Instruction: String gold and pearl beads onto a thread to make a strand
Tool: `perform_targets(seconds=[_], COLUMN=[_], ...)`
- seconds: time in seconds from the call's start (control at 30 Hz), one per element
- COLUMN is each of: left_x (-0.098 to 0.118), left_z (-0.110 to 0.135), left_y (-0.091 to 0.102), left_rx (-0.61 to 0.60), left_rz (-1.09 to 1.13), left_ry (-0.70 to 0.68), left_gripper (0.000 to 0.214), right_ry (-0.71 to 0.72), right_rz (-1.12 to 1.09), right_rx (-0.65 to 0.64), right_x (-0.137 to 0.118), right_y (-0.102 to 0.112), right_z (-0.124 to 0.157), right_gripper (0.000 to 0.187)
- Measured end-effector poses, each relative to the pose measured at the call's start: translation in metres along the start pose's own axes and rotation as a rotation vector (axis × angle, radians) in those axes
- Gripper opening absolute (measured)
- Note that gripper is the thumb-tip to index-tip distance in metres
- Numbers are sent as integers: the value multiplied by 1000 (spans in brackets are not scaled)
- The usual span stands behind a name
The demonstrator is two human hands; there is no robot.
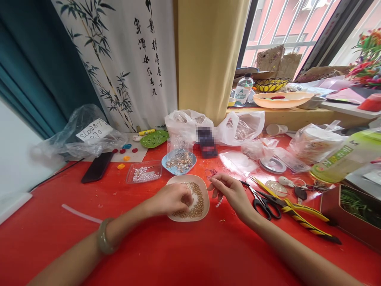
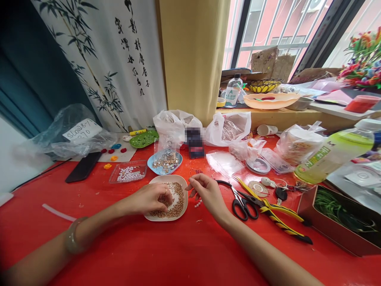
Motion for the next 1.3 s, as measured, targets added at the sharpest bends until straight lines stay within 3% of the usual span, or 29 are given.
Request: perform_targets(seconds=[0.57,0.7,0.83,1.0,1.1,1.3], left_x=[15,16,5,-15,-20,-24], left_z=[4,3,-1,-8,-8,-6], left_y=[-5,-6,-2,2,-1,-5], left_rx=[12,78,161,271,262,251], left_rz=[-55,-71,103,623,859,1050], left_ry=[-155,-185,-74,198,318,413], left_gripper=[13,13,11,8,14,16], right_ry=[20,34,32,24,-1,-46], right_rz=[17,27,37,41,38,45], right_rx=[-63,-79,-73,-71,-104,-177], right_x=[-1,-3,-4,-5,-5,-3], right_y=[-8,-10,-10,-11,-16,-29], right_z=[3,5,6,8,13,26], right_gripper=[19,20,20,19,19,16])
Point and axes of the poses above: each hand's wrist, its own z-axis away from the middle knuckle, its own y-axis out of the back of the hand, x = y × z, the point moved 7 cm from there along -z, towards the middle knuckle, and after that the axes turned 13 degrees about x, right-handed, at the moved point
